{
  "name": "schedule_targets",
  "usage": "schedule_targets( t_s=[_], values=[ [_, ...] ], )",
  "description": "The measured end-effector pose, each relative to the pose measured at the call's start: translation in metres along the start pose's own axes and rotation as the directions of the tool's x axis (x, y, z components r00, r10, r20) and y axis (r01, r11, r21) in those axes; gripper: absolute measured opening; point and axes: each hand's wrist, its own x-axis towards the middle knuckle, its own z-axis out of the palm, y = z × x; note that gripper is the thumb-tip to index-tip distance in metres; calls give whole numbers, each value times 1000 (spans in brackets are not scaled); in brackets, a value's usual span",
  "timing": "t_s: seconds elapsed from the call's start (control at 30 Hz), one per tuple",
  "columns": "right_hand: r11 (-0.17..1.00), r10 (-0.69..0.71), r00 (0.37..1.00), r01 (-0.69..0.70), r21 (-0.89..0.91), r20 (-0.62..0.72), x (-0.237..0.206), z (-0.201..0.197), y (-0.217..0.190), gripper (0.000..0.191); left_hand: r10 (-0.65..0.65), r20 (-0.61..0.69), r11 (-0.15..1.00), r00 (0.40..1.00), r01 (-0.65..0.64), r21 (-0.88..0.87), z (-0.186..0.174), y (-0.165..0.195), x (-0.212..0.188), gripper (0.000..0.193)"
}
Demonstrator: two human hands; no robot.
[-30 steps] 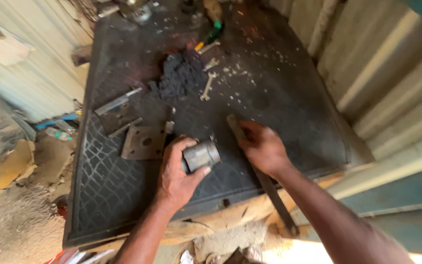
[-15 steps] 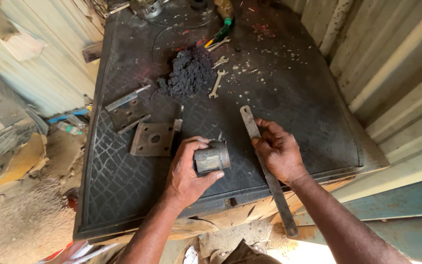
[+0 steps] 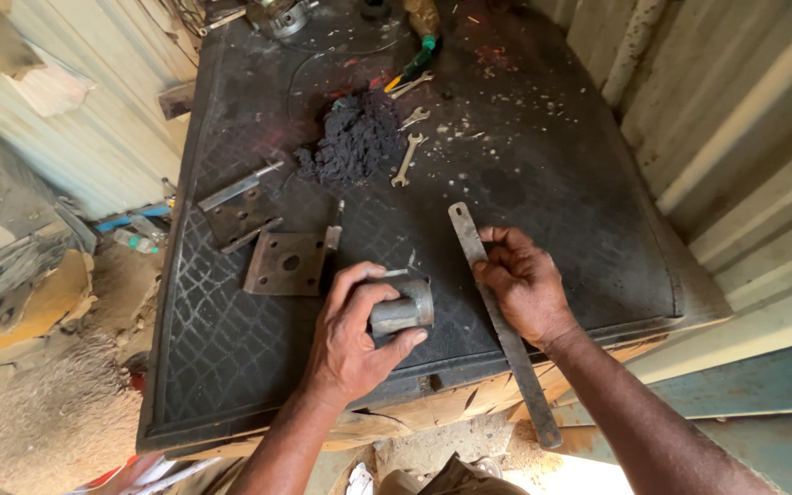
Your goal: The person uses a metal file to smooth the edges of a small metal part on a workbench. They then wipe the part with a dark rag and briefly handle a square metal plate with holes.
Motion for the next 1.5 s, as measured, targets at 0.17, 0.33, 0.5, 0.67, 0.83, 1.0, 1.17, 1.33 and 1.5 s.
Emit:
schedule_targets(
  t_s=[0.17,0.33,0.5,0.67,0.83,1.0,1.17,1.33,1.5],
  values=[
    [986,-22,999,18,163,26,3,-6,7,39,20,21,998,1000,-19,-67,-8,14,16,74],
    [949,-35,999,33,313,0,7,-9,15,35,-128,312,985,942,158,-72,-20,10,56,97],
    [916,-31,999,24,400,11,11,-10,18,37,-173,447,980,878,198,-10,-15,7,68,91],
    [943,20,1000,-14,332,-13,9,-13,19,45,-281,313,958,907,246,149,-7,7,53,120],
    [937,-17,1000,10,348,16,13,-11,27,24,-228,167,974,959,226,34,4,9,28,103],
    [890,90,994,-110,442,64,16,-19,24,18,-180,84,978,980,188,-91,1,-6,26,104],
    [895,249,958,-283,344,142,12,-17,-10,28,-89,143,993,986,99,-69,5,-19,29,92],
    [927,358,927,-338,-165,113,-14,-11,-47,29,-245,212,945,946,282,-165,4,-31,22,77],
    [775,103,990,-16,-632,100,-34,8,-62,38,-190,77,939,979,204,-276,5,-33,18,70]
  ],
)
